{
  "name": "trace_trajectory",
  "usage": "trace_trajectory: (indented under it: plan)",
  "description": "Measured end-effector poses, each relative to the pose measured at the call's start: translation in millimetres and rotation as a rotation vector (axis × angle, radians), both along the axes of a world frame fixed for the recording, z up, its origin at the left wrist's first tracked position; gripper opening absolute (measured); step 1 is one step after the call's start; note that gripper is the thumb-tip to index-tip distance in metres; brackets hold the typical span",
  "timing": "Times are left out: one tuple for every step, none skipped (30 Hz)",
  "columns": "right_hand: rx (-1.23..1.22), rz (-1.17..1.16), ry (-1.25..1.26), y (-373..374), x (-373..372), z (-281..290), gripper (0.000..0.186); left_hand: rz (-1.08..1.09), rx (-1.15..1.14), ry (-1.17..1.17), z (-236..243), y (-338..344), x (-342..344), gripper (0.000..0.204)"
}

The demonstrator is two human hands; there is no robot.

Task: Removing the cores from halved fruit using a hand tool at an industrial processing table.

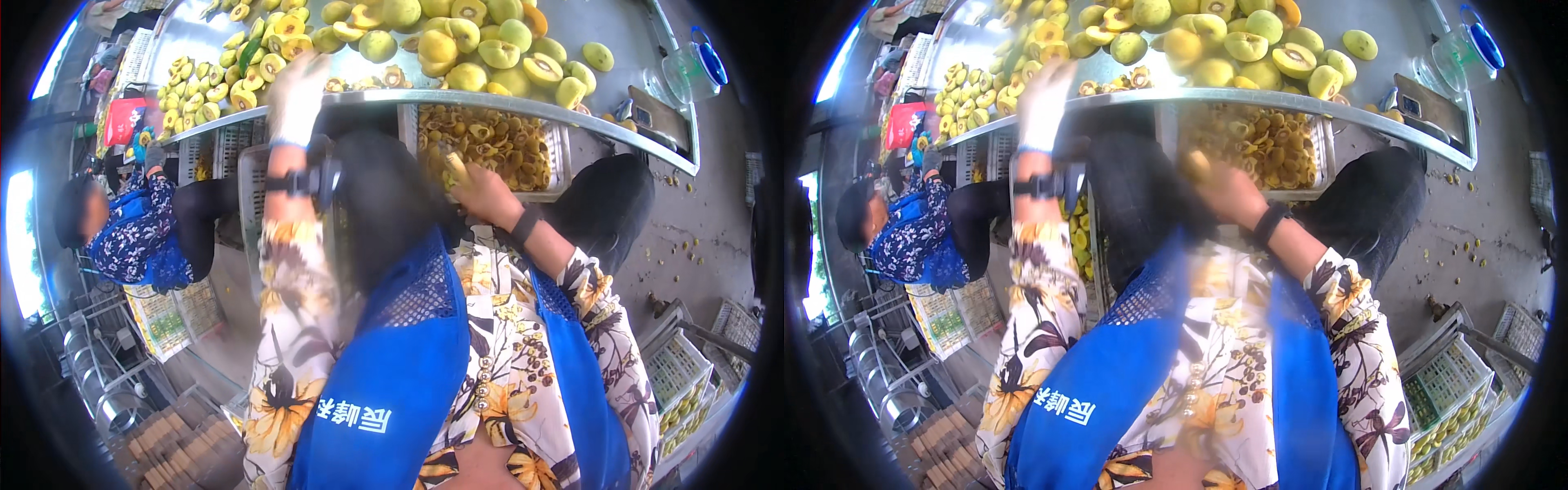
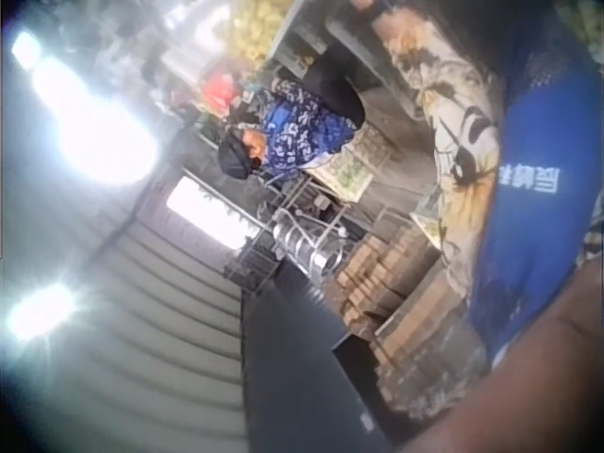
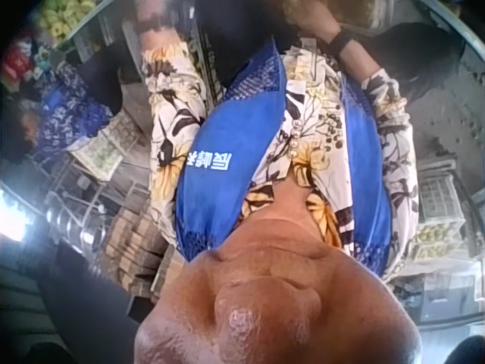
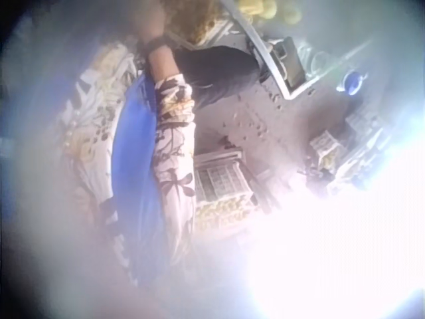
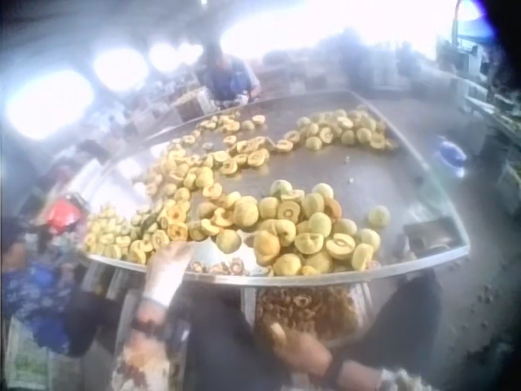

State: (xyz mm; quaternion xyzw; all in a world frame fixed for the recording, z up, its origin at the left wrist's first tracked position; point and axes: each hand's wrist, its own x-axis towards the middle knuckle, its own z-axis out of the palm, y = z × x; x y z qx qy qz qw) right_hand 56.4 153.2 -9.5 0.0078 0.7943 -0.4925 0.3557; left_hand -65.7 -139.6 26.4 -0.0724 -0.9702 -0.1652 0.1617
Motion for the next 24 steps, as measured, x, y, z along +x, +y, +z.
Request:
trace_trajectory:
  plan:
    - [0.007, 0.000, 0.007, 0, 1, -1, 0.034, 0.009, -0.077, -0.086, -1, 15, -24, 0.043]
    - [0.004, 0.014, 0.143, 1, 4, -4, 0.034, 0.008, -0.151, -0.174, -3, 35, -46, 0.043]
    - [0.004, 0.020, 0.274, 5, 6, -7, 0.034, 0.044, -0.217, -0.287, -3, 60, -60, 0.045]
    - [0.010, 0.021, 0.277, 6, 8, -5, 0.034, 0.101, -0.285, -0.401, -1, 74, -64, 0.048]
    - [0.036, 0.032, 0.246, 6, 10, -2, 0.033, 0.128, -0.357, -0.429, -4, 79, -69, 0.052]
    - [0.065, 0.038, 0.211, 6, 12, 0, 0.033, 0.149, -0.426, -0.458, -14, 81, -77, 0.056]
    - [0.072, 0.043, 0.213, 6, 13, 3, 0.033, 0.130, -0.363, -0.442, -39, 68, -88, 0.057]
    - [0.054, 0.007, 0.196, 9, 12, 6, 0.033, 0.113, -0.361, -0.440, -39, 75, -91, 0.057]
    - [0.033, -0.022, 0.180, 11, 12, 8, 0.033, 0.096, -0.357, -0.509, -36, 79, -92, 0.055]
    - [0.035, -0.024, 0.181, 11, 13, 5, 0.033, 0.085, -0.353, -0.579, -33, 81, -91, 0.054]
    - [0.014, -0.074, 0.243, 10, 15, 2, 0.034, 0.031, -0.360, -0.471, -41, 69, -89, 0.042]
    - [-0.003, -0.141, 0.296, 12, 14, -1, 0.035, 0.019, -0.362, -0.471, -37, 75, -81, 0.042]
    - [-0.011, -0.143, 0.295, 12, 12, -1, 0.035, 0.002, 0.303, -0.500, -25, 76, -58, 0.038]
    - [0.005, -0.225, 0.382, 9, 9, 2, 0.035, -0.012, 0.970, -0.492, -11, 76, -36, 0.035]
    - [0.021, -0.295, 0.466, 4, 9, 8, 0.035, 0.041, 1.326, -0.560, 4, 79, -17, 0.033]
    - [0.025, -0.298, 0.456, 2, 4, 10, 0.035, 0.085, 1.686, -0.634, 8, 89, -7, 0.032]
    - [0.046, -0.272, 0.446, 1, -2, 12, 0.035, 0.015, 1.692, -0.695, 2, 92, 0, 0.035]
    - [0.051, -0.225, 0.444, -4, -7, 20, 0.035, -0.043, 1.695, -0.726, 6, 91, 13, 0.038]
    - [0.046, -0.181, 0.501, -9, -11, 25, 0.034, -0.005, 1.497, -0.614, 11, 101, 30, 0.046]
    - [0.046, -0.176, 0.497, -14, -12, 25, 0.034, -0.016, 1.762, -0.695, 10, 107, 39, 0.049]
    - [0.040, -0.158, 0.546, -19, -13, 24, 0.033, 0.068, 1.755, -0.663, 9, 115, 47, 0.048]
    - [0.035, -0.144, 0.594, -22, -13, 21, 0.033, 0.150, 1.745, -0.633, 6, 122, 53, 0.048]
    - [0.026, -0.135, 0.652, -24, -12, 19, 0.032, 0.078, 1.835, -0.648, -4, 125, 55, 0.046]
    - [0.034, -0.141, 0.647, -24, -10, 17, 0.032, 0.076, 1.838, -0.659, -6, 132, 58, 0.046]
